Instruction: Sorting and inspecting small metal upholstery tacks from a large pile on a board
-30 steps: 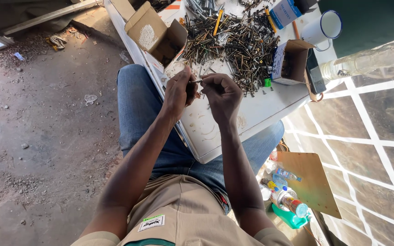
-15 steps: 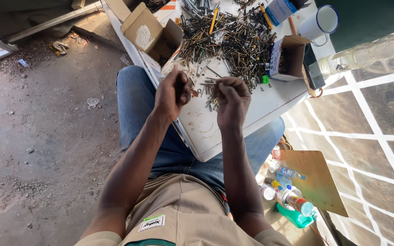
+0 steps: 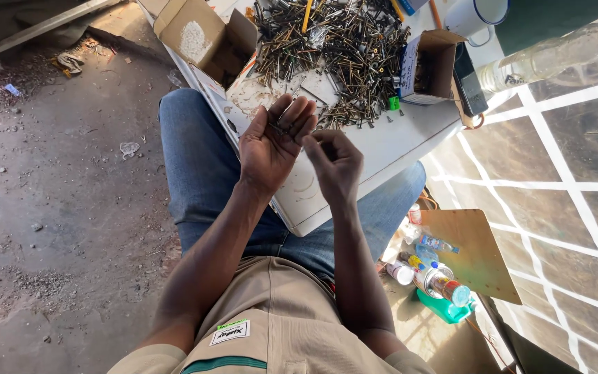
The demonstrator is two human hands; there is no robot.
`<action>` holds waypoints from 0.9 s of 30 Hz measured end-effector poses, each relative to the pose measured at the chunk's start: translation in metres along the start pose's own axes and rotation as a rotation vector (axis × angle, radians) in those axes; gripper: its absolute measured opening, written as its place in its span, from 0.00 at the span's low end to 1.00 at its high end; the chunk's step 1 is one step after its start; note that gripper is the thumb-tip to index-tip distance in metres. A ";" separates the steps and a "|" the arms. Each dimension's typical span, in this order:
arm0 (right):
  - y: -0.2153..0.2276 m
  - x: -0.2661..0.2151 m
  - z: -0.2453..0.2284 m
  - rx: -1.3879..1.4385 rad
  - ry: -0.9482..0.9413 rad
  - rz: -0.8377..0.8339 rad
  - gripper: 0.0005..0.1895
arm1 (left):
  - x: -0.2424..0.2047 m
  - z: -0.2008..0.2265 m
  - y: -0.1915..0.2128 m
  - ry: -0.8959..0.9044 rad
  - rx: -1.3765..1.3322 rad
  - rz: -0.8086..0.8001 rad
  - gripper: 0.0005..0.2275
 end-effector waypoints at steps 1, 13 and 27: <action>-0.003 -0.003 -0.004 -0.234 0.083 0.014 0.05 | -0.001 -0.001 0.000 -0.010 0.001 -0.010 0.22; -0.021 -0.017 -0.015 -0.347 0.220 -0.125 0.05 | -0.008 0.001 -0.009 -0.074 0.123 -0.113 0.21; -0.038 -0.026 -0.018 -0.429 0.346 -0.056 0.03 | -0.005 -0.005 0.010 -0.079 0.154 -0.102 0.21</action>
Point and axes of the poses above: each hand's wrist, its own x-axis towards the middle knuckle, its own y-axis out of the back of the hand, z = x × y, the point moved 6 cm from there along x, towards the middle knuckle, and after that the axes turned 11 degrees about -y, right-handed, at the moved point
